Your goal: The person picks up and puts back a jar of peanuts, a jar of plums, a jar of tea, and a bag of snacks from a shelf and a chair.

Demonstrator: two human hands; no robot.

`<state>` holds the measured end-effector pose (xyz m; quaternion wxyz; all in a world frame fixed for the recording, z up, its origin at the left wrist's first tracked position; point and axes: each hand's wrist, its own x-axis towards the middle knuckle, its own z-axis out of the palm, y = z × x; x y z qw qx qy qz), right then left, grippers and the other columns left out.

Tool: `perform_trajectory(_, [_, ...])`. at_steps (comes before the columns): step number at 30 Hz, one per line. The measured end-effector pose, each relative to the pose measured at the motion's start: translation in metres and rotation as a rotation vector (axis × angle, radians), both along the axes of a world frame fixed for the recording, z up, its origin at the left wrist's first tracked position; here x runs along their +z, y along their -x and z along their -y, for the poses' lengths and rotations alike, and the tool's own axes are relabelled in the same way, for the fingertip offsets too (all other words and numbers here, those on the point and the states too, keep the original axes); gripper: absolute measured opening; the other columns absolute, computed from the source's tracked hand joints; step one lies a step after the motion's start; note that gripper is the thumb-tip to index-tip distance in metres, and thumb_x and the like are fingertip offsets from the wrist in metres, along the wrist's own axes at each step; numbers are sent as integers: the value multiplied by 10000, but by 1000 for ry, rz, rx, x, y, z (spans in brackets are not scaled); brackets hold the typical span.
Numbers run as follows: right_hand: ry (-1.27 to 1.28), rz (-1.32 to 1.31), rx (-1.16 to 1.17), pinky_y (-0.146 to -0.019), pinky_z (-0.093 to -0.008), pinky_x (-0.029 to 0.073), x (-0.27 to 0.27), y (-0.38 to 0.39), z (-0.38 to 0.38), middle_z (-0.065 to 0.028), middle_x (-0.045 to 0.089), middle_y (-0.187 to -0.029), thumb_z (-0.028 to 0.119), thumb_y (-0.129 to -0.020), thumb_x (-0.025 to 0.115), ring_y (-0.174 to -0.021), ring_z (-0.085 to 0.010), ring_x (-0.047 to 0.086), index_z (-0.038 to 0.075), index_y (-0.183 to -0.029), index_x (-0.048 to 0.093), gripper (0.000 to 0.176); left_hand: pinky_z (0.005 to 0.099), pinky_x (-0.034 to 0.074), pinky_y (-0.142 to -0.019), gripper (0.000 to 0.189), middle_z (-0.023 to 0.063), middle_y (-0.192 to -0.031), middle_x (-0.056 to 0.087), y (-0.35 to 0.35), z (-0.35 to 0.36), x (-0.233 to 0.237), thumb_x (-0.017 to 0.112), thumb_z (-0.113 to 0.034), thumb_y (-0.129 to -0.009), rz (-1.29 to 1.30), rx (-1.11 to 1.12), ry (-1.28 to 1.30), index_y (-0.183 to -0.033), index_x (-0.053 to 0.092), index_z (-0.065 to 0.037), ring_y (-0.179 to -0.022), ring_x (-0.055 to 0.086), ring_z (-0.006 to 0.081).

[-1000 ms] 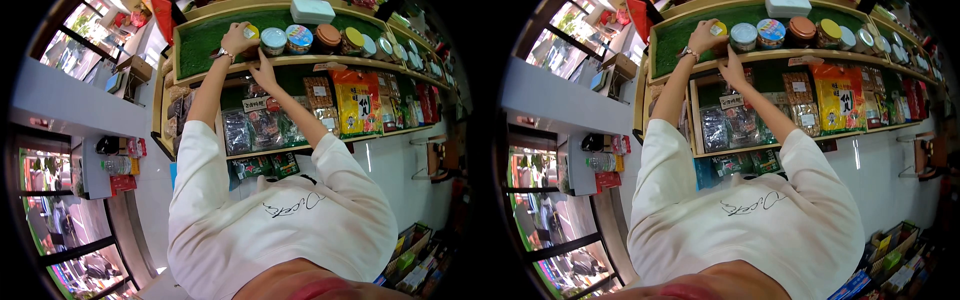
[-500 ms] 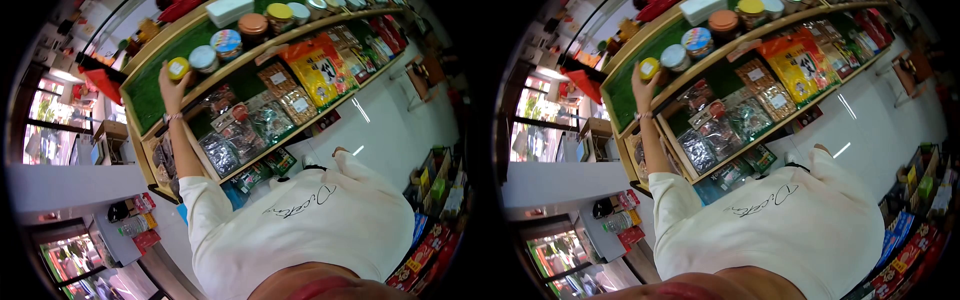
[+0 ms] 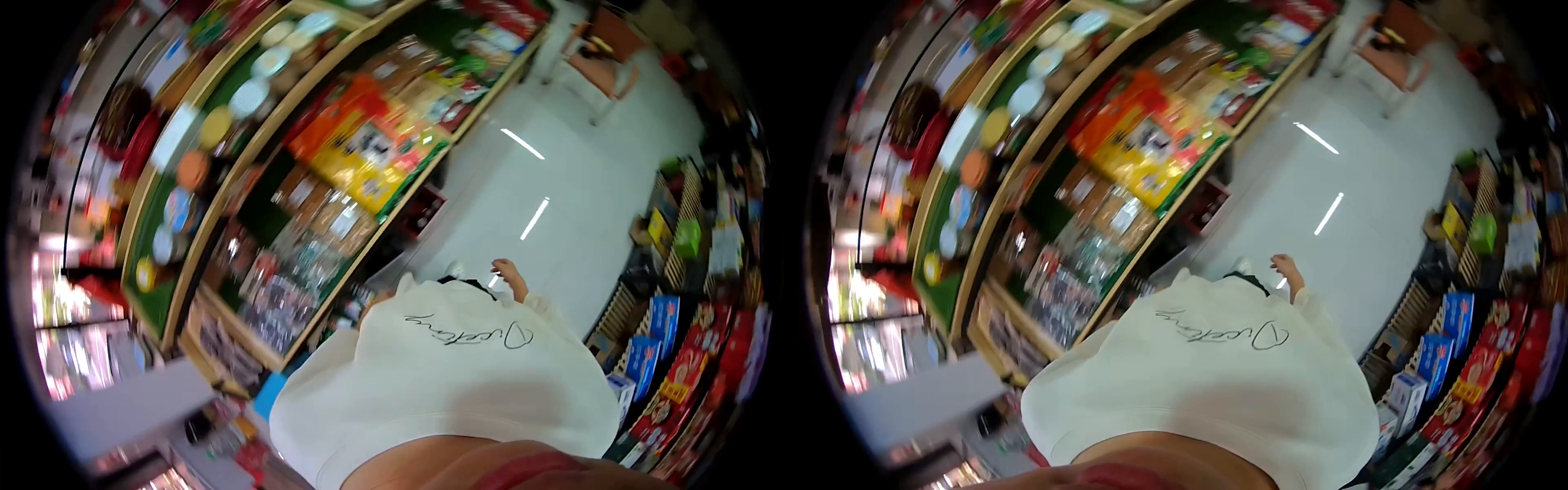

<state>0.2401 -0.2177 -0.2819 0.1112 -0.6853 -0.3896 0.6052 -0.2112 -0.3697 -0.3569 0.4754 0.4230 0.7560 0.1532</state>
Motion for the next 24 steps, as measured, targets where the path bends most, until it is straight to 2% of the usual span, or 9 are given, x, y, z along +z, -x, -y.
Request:
perform_trajectory(4, [-49, -70, -485, -713, -377, 487, -18, -89, 10, -131, 640, -1006, 303, -847, 566, -889, -235, 635, 64, -1107, 567, 353, 342, 432, -523, 162, 112, -678, 583, -78, -110, 31, 561, -194, -773, 347, 230, 241, -824, 641, -63, -619, 551, 194])
perform_trajectory(7, [-1, 514, -221, -768, -409, 487, -51, -130, 9, -169, 635, -1032, 266, -823, 529, -946, -266, 631, 107, -1075, 601, 306, 270, 386, -439, 216, 58, -616, 558, -85, -220, 49, 523, -251, -814, 419, 219, 228, -733, 653, -98, -549, 511, 105])
perform_trajectory(8, [59, 648, -164, -777, -404, 487, -44, -131, 10, -174, 640, -1016, 253, -814, 525, -947, -270, 631, 109, -1066, 607, 301, 285, 389, -456, 257, 49, -618, 559, -73, -258, 32, 492, -267, -836, 284, -118, 92, -730, 633, -80, -544, 510, 115])
perform_trajectory(11, [-119, 351, -307, -722, -337, 504, -58, -124, -17, -158, 670, -878, 130, -758, 487, -828, -240, 657, 82, -1007, 629, 290, 257, 438, -552, 281, 59, -777, 644, -102, -333, 59, 510, -305, -874, 205, 38, -112, -959, 648, -75, -618, 549, 117])
perform_trajectory(16, [-203, 121, -398, -676, -317, 504, -33, -118, -77, -130, 675, -823, 105, -752, 486, -734, -198, 649, 65, -1021, 618, 302, 252, 415, -496, 230, 51, -724, 627, -176, -402, 53, 537, -302, -876, 314, 118, 127, -968, 619, -108, -611, 547, 82])
perform_trajectory(17, [-188, 126, -411, -667, -318, 502, -39, -125, -82, -124, 674, -814, 109, -758, 486, -714, -197, 642, 67, -1030, 614, 304, 331, 477, -553, 299, 103, -762, 649, -183, -410, 17, 535, -345, -864, 294, 11, 197, -950, 636, -77, -654, 604, 179])
perform_trajectory(18, [-174, 130, -424, -658, -319, 500, -46, -133, -87, -119, 673, -805, 112, -764, 486, -695, -195, 636, 69, -1040, 610, 305, 399, 505, -703, 388, 167, -855, 663, -180, -419, -46, 529, -386, -842, -130, -680, -106, -979, 637, -40, -786, 639, 317])
perform_trajectory(19, [-146, 71, -549, -638, -329, 500, -71, -144, -83, -124, 672, -804, 127, -777, 504, -692, -203, 637, 54, -1042, 608, 294, 410, 476, -818, 430, 191, -941, 652, -198, -424, -79, 515, -400, -825, -309, -891, -182, -1031, 628, -40, -922, 611, 380])
perform_trajectory(24, [165, 121, -743, -464, -321, 480, -107, -209, -120, -118, 679, -758, 212, -815, 509, -523, -190, 611, 14, -985, 628, 287, 360, 493, -728, 357, 171, -890, 669, -249, -541, -25, 511, -264, -830, 199, -297, 187, -1024, 642, 5, -820, 642, 298])
